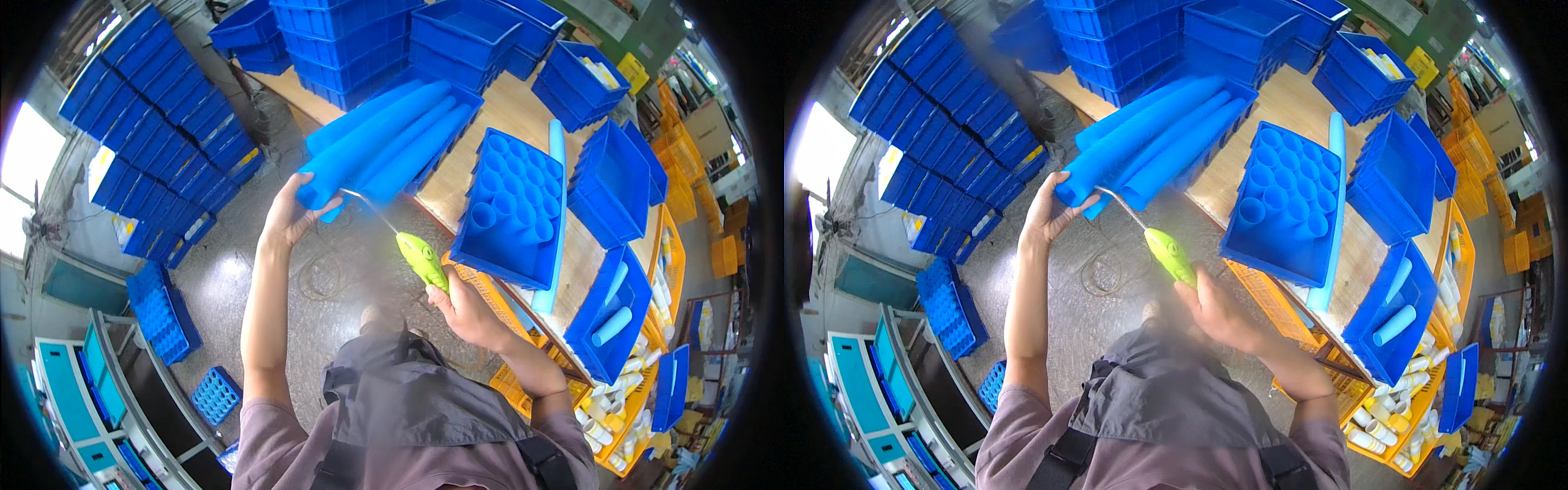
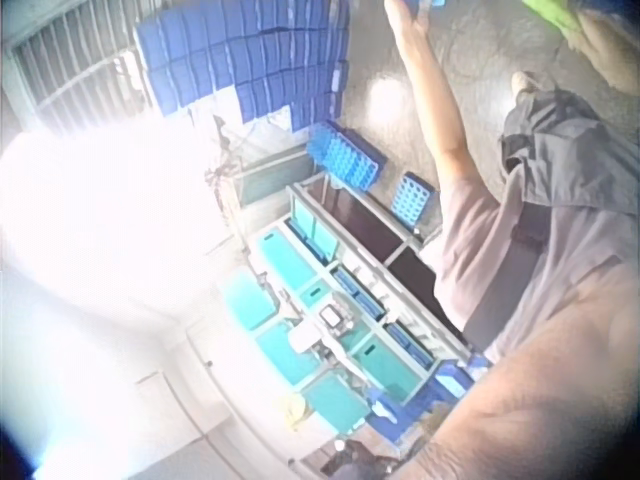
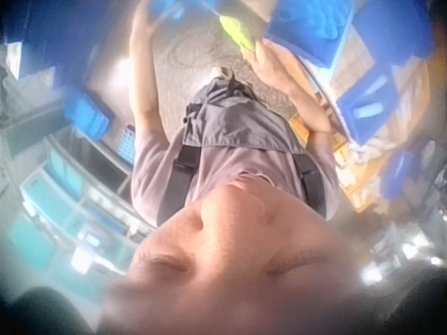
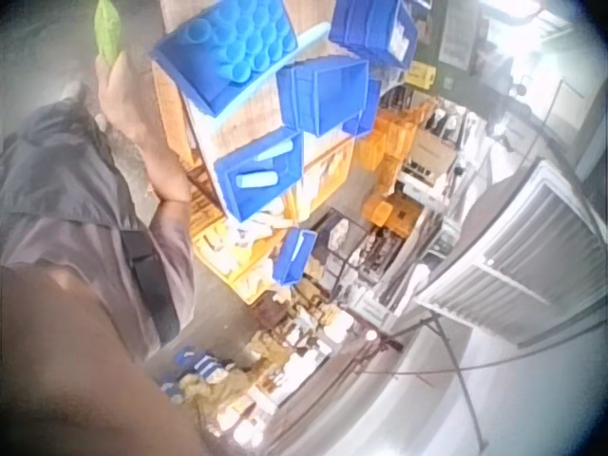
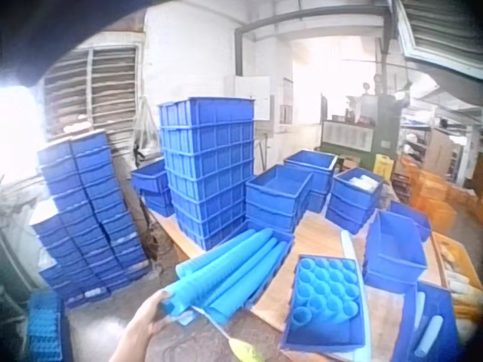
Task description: The person cuts long blue foam tubes into short segments using a green utility knife and places the segments into blue plastic trays with circular cavities. The person repeatedly fills multiple trays and stacks them on a nearby machine.
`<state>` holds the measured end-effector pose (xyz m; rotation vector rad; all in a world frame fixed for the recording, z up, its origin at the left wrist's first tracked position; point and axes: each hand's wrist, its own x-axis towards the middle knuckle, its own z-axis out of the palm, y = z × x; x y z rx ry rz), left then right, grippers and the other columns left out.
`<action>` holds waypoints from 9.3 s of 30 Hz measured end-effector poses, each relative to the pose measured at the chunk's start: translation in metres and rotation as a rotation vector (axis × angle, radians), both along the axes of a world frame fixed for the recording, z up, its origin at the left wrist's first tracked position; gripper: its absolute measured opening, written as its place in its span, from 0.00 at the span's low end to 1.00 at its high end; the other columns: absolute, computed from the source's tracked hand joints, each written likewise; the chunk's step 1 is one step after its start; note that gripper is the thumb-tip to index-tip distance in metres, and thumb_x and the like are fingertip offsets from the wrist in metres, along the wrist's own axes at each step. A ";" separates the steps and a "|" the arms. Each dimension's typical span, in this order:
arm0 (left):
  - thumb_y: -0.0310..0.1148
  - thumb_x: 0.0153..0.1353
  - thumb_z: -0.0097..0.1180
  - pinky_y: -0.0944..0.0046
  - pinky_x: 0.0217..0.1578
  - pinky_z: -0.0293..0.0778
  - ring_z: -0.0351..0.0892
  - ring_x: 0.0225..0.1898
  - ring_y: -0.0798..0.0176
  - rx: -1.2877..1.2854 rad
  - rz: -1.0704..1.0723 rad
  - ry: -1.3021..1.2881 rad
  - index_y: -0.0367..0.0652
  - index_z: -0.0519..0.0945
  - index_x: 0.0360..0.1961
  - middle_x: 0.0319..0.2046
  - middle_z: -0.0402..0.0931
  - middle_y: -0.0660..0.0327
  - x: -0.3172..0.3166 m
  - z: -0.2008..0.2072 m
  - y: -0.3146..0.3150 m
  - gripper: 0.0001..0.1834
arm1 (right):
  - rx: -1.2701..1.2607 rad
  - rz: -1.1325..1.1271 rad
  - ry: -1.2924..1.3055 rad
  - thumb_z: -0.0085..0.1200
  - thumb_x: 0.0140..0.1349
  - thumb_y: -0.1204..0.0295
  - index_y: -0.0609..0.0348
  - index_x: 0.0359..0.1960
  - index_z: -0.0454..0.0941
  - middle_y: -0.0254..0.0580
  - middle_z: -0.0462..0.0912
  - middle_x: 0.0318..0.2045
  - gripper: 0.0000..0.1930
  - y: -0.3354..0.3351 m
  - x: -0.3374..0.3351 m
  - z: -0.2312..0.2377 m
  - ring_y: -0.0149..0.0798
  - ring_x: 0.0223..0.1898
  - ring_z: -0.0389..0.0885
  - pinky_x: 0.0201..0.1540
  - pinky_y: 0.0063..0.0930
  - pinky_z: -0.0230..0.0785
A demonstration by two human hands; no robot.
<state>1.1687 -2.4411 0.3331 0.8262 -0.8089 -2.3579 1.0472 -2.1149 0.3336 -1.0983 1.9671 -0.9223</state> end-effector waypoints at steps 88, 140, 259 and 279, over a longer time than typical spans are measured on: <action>0.55 0.66 0.56 0.56 0.36 0.86 0.86 0.36 0.50 0.217 -0.693 -0.538 0.26 0.68 0.60 0.40 0.80 0.40 -0.128 0.011 0.244 0.39 | -0.398 -0.467 -1.743 0.63 0.63 0.55 0.60 0.59 0.65 0.46 0.74 0.53 0.31 0.035 -0.128 -0.138 0.44 0.54 0.76 0.54 0.46 0.71; 0.52 0.62 0.57 0.59 0.39 0.82 0.85 0.34 0.51 -0.028 -1.152 -0.375 0.24 0.73 0.54 0.41 0.81 0.42 -0.174 0.055 0.223 0.36 | -0.216 -0.501 1.010 0.68 0.44 0.72 0.59 0.63 0.68 0.45 0.76 0.58 0.39 0.143 -0.176 -0.050 0.46 0.60 0.74 0.55 0.40 0.63; 0.34 0.49 0.62 0.60 0.30 0.74 0.81 0.29 0.59 -0.119 0.022 -1.195 0.37 0.85 0.35 0.31 0.84 0.56 0.509 -0.148 0.093 0.14 | -0.866 0.606 0.215 0.68 0.53 0.78 0.57 0.32 0.70 0.44 0.76 0.33 0.15 -0.193 0.297 0.039 0.44 0.41 0.79 0.50 0.47 0.73; 0.21 0.52 0.57 0.48 0.38 0.83 0.83 0.41 0.51 0.625 1.733 -0.497 0.38 0.76 0.51 0.44 0.80 0.51 0.917 -0.189 -0.050 0.21 | -1.544 1.618 -0.864 0.56 0.52 0.68 0.52 0.23 0.66 0.33 0.62 0.23 0.09 -0.570 0.763 0.147 0.34 0.24 0.68 0.28 0.27 0.62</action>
